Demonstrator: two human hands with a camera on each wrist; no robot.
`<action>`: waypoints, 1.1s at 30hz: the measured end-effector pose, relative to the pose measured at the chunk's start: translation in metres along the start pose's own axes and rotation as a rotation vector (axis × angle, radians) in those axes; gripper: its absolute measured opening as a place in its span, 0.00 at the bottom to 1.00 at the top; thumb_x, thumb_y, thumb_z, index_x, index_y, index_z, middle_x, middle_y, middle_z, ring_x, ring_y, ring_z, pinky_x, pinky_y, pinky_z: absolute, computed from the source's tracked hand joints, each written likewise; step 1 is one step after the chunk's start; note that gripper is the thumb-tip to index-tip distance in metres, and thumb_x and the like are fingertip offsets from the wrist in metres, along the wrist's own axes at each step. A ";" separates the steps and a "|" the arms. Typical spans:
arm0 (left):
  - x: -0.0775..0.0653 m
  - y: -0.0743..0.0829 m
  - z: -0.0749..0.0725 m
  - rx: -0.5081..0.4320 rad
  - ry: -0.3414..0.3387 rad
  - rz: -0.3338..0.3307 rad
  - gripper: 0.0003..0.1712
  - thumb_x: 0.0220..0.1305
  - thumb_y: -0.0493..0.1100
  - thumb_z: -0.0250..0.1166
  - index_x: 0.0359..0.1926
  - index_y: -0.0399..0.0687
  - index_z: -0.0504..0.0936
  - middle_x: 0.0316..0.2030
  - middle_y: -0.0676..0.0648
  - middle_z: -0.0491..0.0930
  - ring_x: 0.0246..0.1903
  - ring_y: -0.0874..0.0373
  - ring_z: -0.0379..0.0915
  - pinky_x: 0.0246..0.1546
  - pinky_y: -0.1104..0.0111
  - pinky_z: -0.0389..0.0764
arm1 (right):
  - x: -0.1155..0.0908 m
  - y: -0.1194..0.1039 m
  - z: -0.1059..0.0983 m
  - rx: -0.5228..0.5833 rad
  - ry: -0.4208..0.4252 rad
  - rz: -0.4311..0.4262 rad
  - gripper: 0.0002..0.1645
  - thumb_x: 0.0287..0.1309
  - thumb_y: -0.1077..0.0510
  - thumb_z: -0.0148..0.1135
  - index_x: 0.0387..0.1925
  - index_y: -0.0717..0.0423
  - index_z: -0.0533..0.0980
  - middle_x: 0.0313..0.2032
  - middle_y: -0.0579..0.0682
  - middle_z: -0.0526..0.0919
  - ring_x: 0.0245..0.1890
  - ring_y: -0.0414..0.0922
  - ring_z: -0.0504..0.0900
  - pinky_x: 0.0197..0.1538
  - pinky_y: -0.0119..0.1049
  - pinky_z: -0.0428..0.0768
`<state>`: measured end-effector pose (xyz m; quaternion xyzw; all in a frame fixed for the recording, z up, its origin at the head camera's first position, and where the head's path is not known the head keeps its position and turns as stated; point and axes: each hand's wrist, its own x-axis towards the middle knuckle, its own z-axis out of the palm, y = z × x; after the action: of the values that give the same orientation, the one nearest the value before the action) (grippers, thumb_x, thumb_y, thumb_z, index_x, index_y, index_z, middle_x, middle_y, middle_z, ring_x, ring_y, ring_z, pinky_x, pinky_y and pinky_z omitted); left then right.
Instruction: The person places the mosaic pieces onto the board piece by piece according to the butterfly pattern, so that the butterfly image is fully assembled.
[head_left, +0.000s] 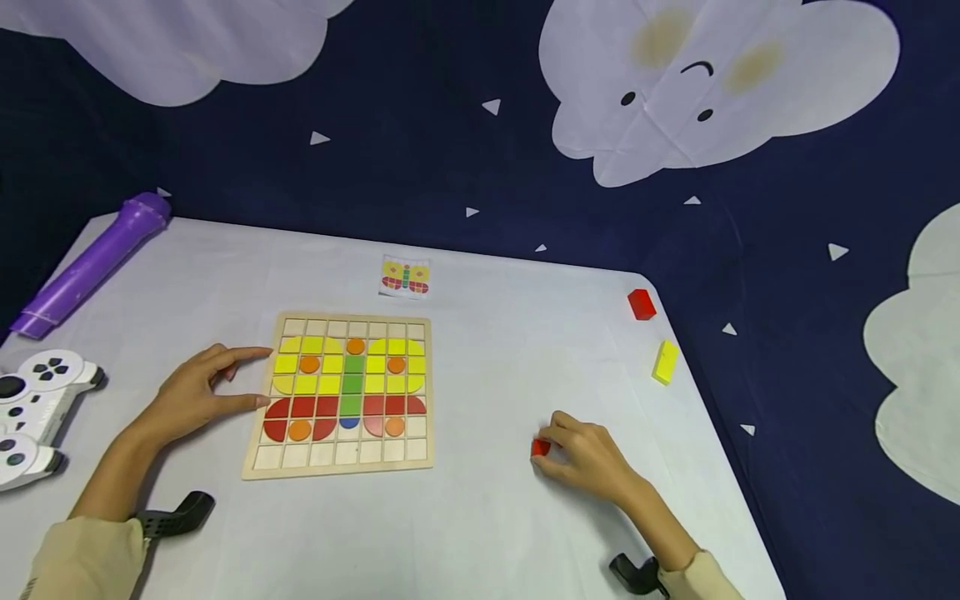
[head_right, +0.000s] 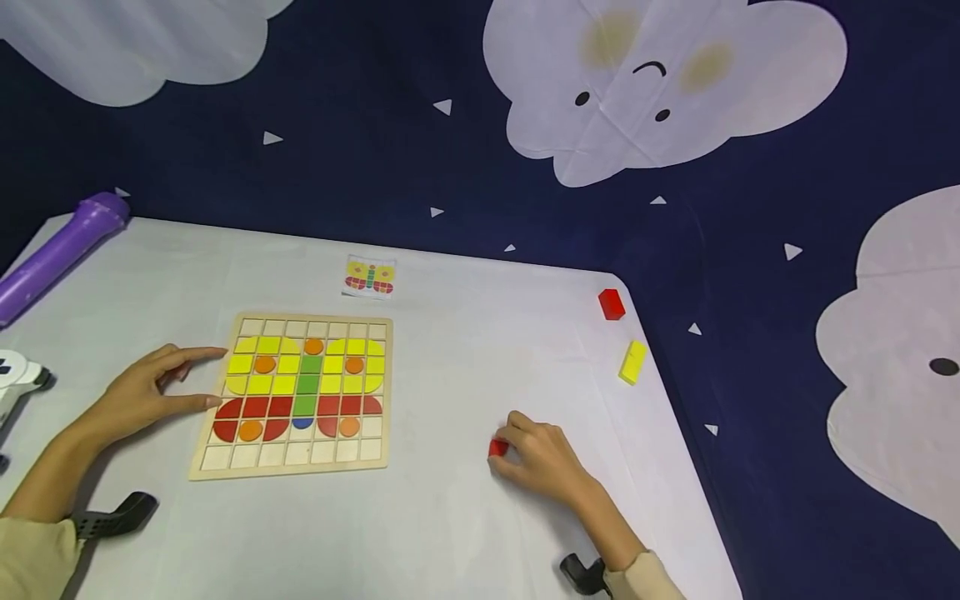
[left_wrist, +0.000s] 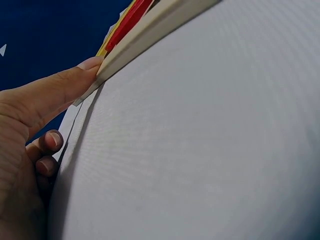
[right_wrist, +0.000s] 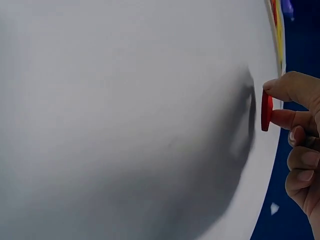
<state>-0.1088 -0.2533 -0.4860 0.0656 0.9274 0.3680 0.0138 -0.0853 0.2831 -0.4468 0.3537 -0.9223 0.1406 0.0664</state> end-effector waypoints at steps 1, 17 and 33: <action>0.000 0.000 0.000 0.002 0.002 0.001 0.39 0.49 0.50 0.77 0.63 0.47 0.77 0.32 0.48 0.62 0.35 0.61 0.56 0.34 0.59 0.56 | 0.006 -0.003 0.001 0.008 0.001 -0.017 0.11 0.43 0.54 0.78 0.29 0.50 0.82 0.27 0.42 0.73 0.22 0.28 0.62 0.25 0.21 0.64; 0.000 0.002 0.000 0.000 0.006 0.006 0.39 0.49 0.50 0.78 0.62 0.46 0.77 0.32 0.48 0.62 0.35 0.61 0.56 0.34 0.59 0.57 | 0.092 -0.054 0.025 0.092 -0.079 -0.219 0.09 0.52 0.54 0.72 0.33 0.53 0.84 0.28 0.44 0.75 0.22 0.32 0.65 0.28 0.20 0.65; 0.001 0.001 0.000 0.006 -0.015 -0.019 0.39 0.50 0.51 0.77 0.63 0.46 0.76 0.33 0.47 0.62 0.37 0.52 0.59 0.34 0.57 0.57 | 0.129 -0.082 0.046 0.060 -0.159 -0.275 0.09 0.59 0.53 0.69 0.38 0.54 0.85 0.31 0.43 0.77 0.23 0.33 0.68 0.29 0.21 0.67</action>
<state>-0.1096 -0.2525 -0.4848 0.0597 0.9289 0.3647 0.0241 -0.1268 0.1295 -0.4449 0.4885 -0.8630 0.1289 0.0011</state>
